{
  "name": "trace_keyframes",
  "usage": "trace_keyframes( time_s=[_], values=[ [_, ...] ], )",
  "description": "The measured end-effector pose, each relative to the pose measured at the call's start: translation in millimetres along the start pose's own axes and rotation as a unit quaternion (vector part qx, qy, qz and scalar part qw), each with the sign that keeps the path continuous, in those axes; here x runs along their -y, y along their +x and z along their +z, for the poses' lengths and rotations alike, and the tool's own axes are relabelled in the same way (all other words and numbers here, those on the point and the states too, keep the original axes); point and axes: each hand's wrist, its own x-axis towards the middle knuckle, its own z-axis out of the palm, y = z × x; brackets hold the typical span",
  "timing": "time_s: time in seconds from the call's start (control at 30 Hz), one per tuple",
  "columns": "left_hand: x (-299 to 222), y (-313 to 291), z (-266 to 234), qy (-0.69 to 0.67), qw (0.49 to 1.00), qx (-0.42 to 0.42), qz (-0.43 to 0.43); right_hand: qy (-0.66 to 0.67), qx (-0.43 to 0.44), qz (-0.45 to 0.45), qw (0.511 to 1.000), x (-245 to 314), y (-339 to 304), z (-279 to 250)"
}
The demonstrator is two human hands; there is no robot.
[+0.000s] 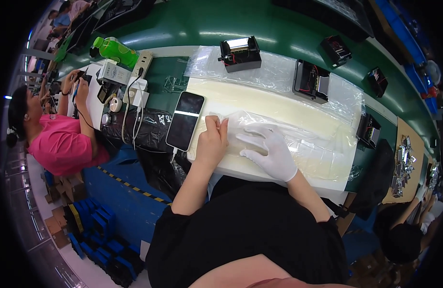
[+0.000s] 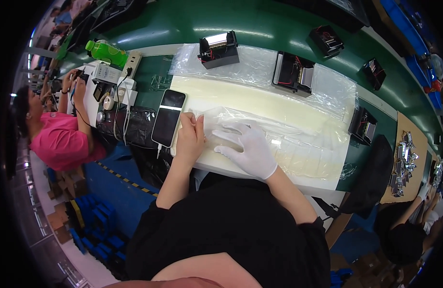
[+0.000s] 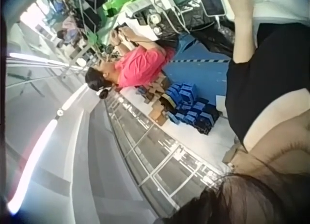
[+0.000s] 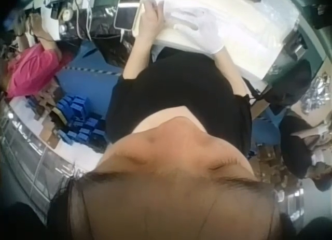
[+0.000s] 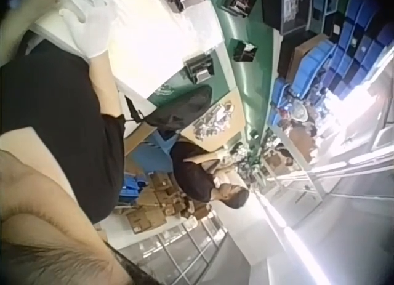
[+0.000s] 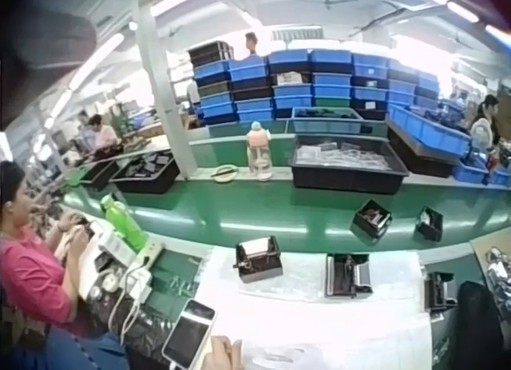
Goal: Cleaning electronic components with a cloth and wrapping them in plastic sheets on an assembly line.
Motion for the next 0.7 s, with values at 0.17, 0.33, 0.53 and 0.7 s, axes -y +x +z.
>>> trace_keyframes(
  time_s=[0.17,0.33,0.53,0.7],
  values=[
    [-1,2,-7,-0.024,0.998,0.03,-0.042,0.056,-0.022,0.048,0.997,-16,0,4],
    [-27,13,-36,-0.181,0.943,0.107,-0.258,0.375,-0.17,0.266,0.872,-15,9,-9],
    [-14,18,-69,-0.451,0.89,-0.02,-0.066,0.415,-0.082,0.238,0.874,-15,-10,-34],
    [-38,18,-94,-0.901,0.344,0.265,-0.021,0.477,-0.039,0.222,0.85,-7,-25,-28]
  ],
)
